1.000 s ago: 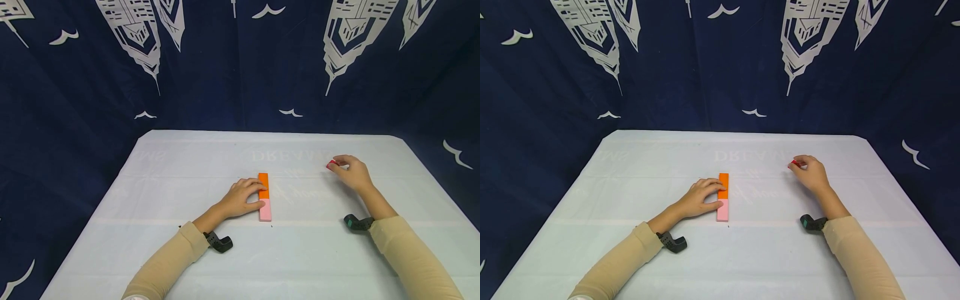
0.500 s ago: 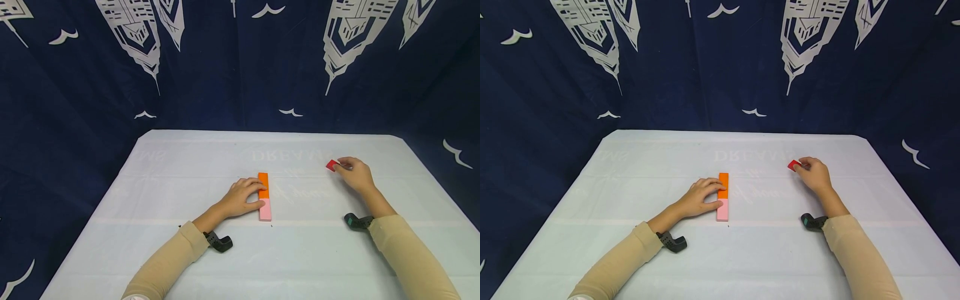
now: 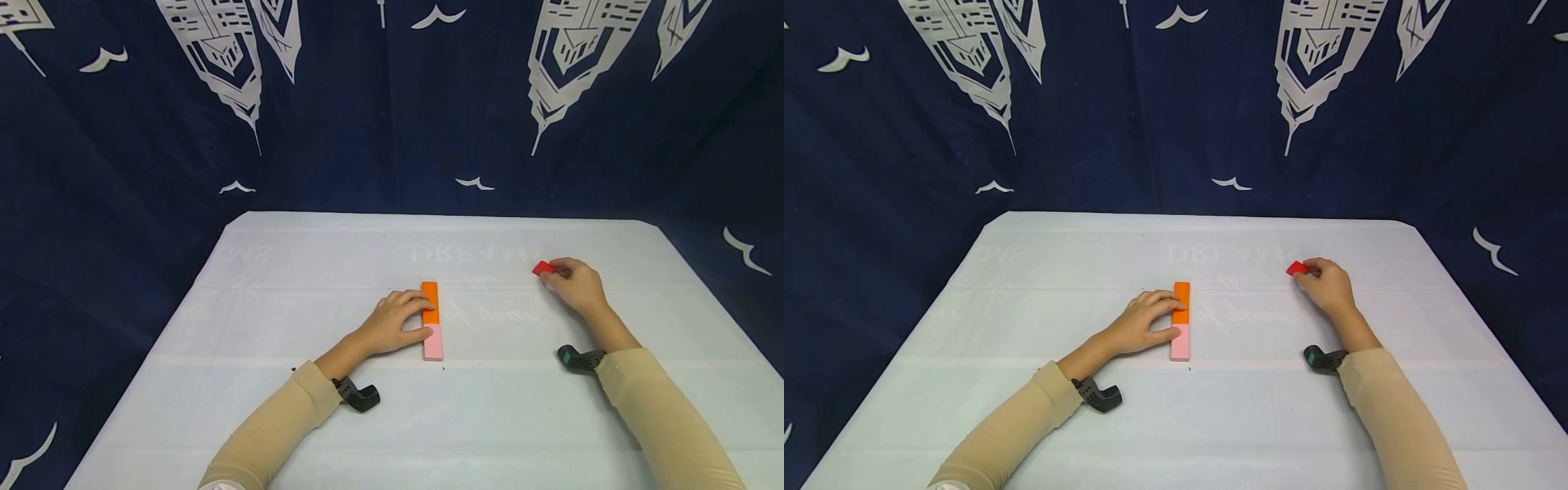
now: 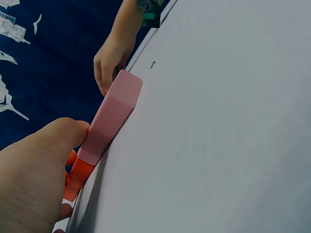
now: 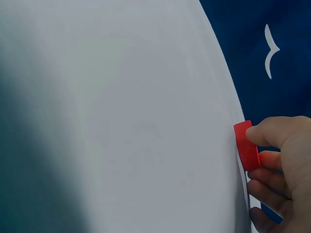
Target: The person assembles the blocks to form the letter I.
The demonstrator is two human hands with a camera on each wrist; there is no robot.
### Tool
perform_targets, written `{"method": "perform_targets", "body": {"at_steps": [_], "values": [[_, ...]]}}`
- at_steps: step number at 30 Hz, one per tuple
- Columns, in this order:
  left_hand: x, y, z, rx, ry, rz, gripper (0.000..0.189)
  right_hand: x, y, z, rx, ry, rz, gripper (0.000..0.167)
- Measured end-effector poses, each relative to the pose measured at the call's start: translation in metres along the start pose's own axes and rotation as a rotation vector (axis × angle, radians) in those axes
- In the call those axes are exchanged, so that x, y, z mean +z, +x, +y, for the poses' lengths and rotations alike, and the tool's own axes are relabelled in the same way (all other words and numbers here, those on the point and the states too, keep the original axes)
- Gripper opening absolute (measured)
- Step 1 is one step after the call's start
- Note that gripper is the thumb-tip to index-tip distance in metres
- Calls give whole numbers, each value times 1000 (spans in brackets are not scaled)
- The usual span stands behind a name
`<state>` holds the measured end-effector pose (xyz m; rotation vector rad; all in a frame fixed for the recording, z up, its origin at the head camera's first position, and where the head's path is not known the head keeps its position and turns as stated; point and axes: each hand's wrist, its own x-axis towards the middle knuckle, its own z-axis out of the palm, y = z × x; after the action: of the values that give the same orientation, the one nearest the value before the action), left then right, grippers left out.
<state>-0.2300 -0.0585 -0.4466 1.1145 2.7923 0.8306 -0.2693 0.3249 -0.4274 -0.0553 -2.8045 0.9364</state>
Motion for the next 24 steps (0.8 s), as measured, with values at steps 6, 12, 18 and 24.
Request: {"method": "perform_targets", "body": {"at_steps": [6, 12, 18, 24], "values": [[0, 0, 0, 0, 1, -8, 48, 4, -1, 3, -39, -11, 38, 41], [0, 0, -1, 2, -1, -8, 48, 7, -1, 5, -43, -11, 60, 40], [0, -1, -1, 9, -5, -1, 47, 8, -3, 3, -4, 20, 67, 43], [0, 0, -1, 15, -2, 6, 46, 7, -5, -6, -8, 78, 65, 44]]}}
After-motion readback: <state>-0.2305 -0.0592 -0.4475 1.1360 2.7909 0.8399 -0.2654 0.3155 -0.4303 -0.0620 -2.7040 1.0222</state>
